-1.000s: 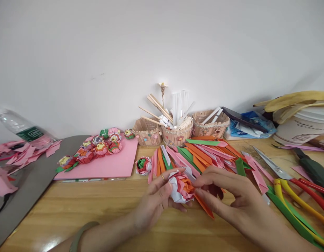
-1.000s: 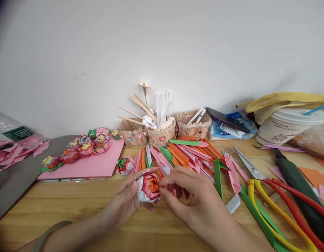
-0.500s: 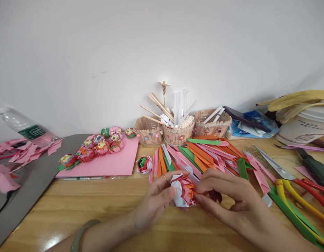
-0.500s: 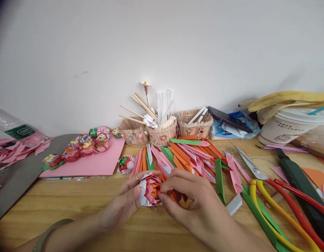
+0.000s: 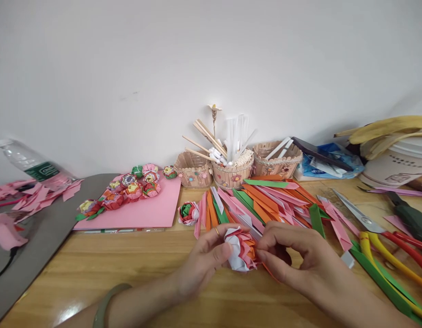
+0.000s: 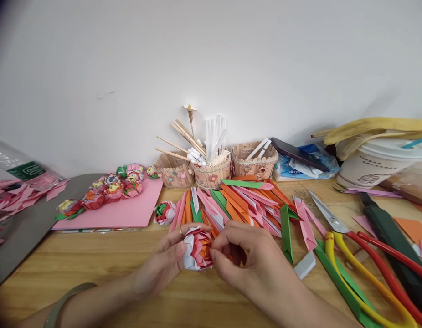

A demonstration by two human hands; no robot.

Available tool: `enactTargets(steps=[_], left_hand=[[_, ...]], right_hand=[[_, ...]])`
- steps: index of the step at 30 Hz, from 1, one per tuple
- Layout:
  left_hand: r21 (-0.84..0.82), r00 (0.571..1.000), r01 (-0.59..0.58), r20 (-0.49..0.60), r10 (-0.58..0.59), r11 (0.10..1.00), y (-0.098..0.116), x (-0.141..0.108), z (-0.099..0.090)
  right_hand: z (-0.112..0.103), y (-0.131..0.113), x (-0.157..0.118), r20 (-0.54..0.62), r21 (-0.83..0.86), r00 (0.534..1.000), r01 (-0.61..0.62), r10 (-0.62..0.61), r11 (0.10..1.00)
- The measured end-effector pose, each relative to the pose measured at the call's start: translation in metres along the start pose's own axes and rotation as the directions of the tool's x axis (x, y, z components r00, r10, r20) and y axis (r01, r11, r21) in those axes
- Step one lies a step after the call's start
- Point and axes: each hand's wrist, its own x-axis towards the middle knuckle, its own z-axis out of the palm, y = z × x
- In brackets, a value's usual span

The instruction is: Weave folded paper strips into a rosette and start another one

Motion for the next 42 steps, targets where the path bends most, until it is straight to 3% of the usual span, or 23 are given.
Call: enactTargets(steps=[8,20,31,37,42], left_hand=[[-0.024,0.999,0.02,-0.024,-0.021,1.0,0.0,0.0,0.002],[-0.038,0.999,0.031,-0.038,-0.033,0.999,0.001,0.001,0.002],[-0.039,0.994,0.015,-0.109,-0.019,0.999,-0.003,0.001,-0.001],[-0.041,0.994,0.033,-0.102,-0.037,0.999,-0.002,0.002,0.0],[-0.037,0.993,0.05,-0.102,-0.054,0.998,-0.002,0.002,0.001]], right_hand=[[-0.001,-0.003,0.0,-0.035,0.065,0.999,0.017,-0.015,0.998],[-0.002,-0.001,-0.001,0.056,0.048,0.997,-0.052,0.049,0.997],[0.007,0.008,-0.007,-0.089,-0.133,0.989,0.102,-0.114,0.986],[0.002,0.009,-0.001,0.081,0.127,0.985,-0.161,0.152,0.979],[0.004,0.016,-0.001,0.151,0.294,0.961,-0.268,0.232,0.918]])
